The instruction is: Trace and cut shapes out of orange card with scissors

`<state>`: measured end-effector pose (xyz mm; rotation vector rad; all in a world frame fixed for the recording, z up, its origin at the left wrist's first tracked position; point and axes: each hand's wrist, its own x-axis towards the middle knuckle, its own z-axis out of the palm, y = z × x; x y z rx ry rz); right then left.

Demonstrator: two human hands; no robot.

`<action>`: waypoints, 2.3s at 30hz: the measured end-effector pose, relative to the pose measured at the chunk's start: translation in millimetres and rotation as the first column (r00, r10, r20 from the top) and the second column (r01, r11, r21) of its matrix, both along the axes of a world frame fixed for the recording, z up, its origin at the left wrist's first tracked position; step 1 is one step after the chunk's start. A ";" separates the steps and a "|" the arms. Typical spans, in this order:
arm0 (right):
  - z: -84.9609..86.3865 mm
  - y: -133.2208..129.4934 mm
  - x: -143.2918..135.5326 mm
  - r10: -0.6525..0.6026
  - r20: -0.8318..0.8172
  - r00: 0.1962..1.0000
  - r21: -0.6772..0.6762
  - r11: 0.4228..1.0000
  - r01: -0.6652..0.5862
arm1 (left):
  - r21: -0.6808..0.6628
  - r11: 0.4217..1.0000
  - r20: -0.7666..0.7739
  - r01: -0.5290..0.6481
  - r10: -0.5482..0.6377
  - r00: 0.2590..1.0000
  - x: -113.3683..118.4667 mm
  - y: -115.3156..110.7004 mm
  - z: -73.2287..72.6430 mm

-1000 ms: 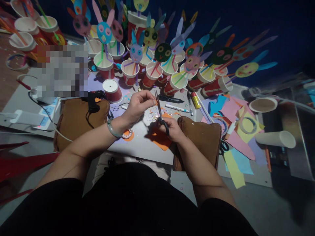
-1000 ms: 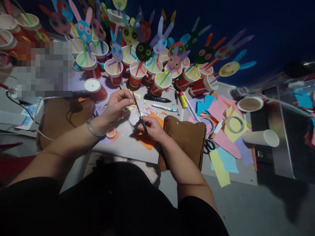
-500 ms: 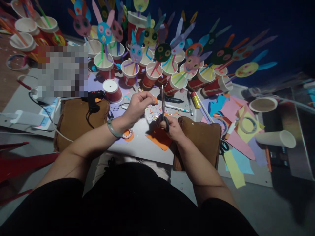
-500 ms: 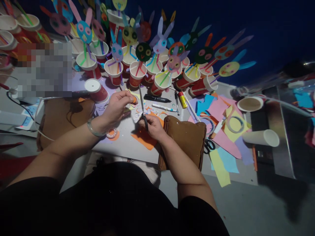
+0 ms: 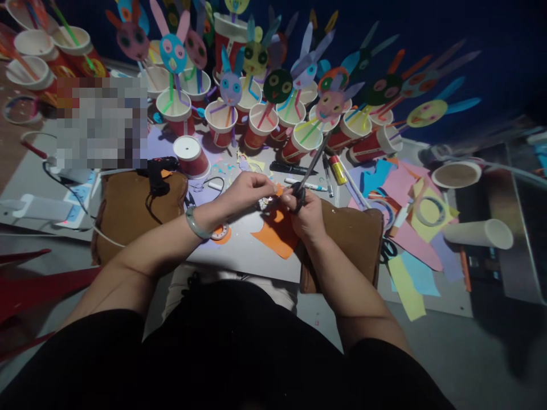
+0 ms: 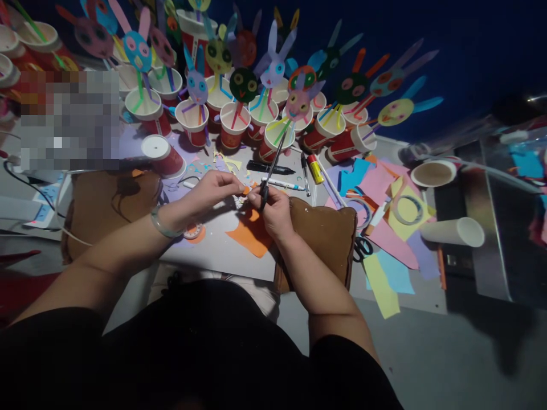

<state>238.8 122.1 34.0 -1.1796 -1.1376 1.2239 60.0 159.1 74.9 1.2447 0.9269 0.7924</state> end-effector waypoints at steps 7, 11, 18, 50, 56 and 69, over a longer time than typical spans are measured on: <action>0.3 -0.1 0.2 -0.004 0.014 1.000 -0.008 1.000 0.004 | -0.008 0.998 0.040 0.055 -0.054 0.998 0.9 -3.9 0.4; 1.8 0.2 -0.7 0.009 0.021 1.000 -0.029 1.000 -0.009 | -0.072 0.997 0.039 0.017 -0.014 0.999 2.8 -3.7 -0.9; 4.0 1.1 -1.0 0.023 -0.033 0.999 -0.003 1.000 -0.024 | -0.129 0.991 0.032 -0.043 0.048 0.998 5.7 2.4 -8.1; -6.7 5.3 -23.0 0.198 0.160 0.967 0.153 0.963 -0.222 | 0.282 0.808 -0.958 0.517 0.211 0.193 -82.2 -75.9 12.9; -9.6 5.4 -25.3 0.183 0.169 0.969 0.178 0.961 -0.213 | 0.228 0.803 -0.973 0.551 0.209 0.097 -75.0 -64.6 8.3; -10.5 1.6 -26.6 0.198 0.195 0.961 0.211 0.948 -0.238 | 0.241 0.809 -0.969 0.535 0.174 0.174 -84.6 -68.0 7.1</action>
